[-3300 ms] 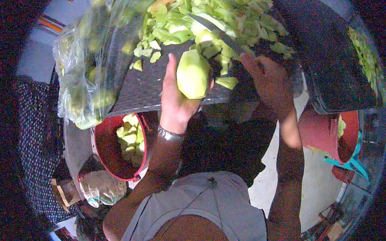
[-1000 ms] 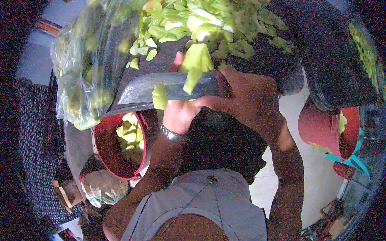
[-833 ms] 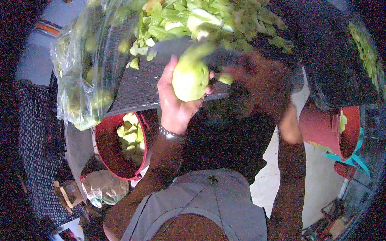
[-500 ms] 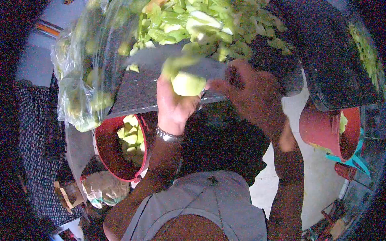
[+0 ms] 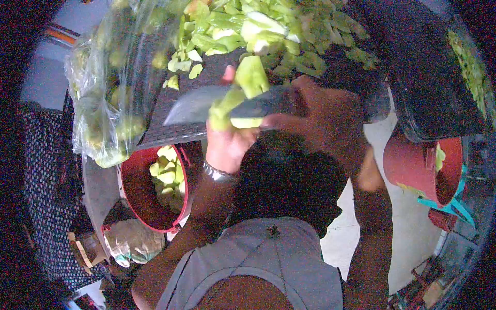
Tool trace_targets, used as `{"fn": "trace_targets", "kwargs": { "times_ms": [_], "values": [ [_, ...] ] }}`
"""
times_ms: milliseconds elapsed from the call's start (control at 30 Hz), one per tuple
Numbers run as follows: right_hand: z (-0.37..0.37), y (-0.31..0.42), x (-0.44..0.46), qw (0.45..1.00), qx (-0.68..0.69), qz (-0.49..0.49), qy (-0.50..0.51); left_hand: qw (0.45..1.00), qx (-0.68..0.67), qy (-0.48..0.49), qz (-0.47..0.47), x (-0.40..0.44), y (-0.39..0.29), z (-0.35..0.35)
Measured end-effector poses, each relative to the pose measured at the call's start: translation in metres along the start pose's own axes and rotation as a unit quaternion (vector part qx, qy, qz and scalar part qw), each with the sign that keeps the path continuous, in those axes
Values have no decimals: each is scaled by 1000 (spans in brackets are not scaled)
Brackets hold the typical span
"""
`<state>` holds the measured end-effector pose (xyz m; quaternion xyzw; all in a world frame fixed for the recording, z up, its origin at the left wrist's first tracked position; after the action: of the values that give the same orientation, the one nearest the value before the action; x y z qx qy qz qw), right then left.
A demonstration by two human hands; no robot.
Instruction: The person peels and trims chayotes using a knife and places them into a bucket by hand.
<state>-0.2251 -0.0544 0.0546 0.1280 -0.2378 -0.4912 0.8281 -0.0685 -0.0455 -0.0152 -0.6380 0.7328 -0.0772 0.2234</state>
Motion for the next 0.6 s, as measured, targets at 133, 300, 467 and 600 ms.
{"fn": "trace_targets", "kwargs": {
  "times_ms": [133, 300, 467, 600],
  "values": [
    [7, -64, 8, 987, -57, 67, -137, 997, 46, 29, 49, 4, -13, 5],
    [9, -76, 12, 989, 39, -128, -60, 998, 42, -12, 35, 7, -13, 10],
    [-10, -22, 4, 981, 140, -133, 10, 998, 61, -18, 26, 11, -15, 9],
    [-8, 15, 3, 996, 35, -38, 69, 988, 41, -85, -121, 2, -17, 14]
  ]
}}
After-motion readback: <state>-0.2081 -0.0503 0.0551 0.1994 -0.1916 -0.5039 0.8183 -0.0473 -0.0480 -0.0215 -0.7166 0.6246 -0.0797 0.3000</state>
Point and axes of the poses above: each hand's wrist, its own x-axis towards the middle knuckle, its own z-axis out of the back of the hand, y = z × x, the point moved 6 cm from there along x, towards the middle knuckle
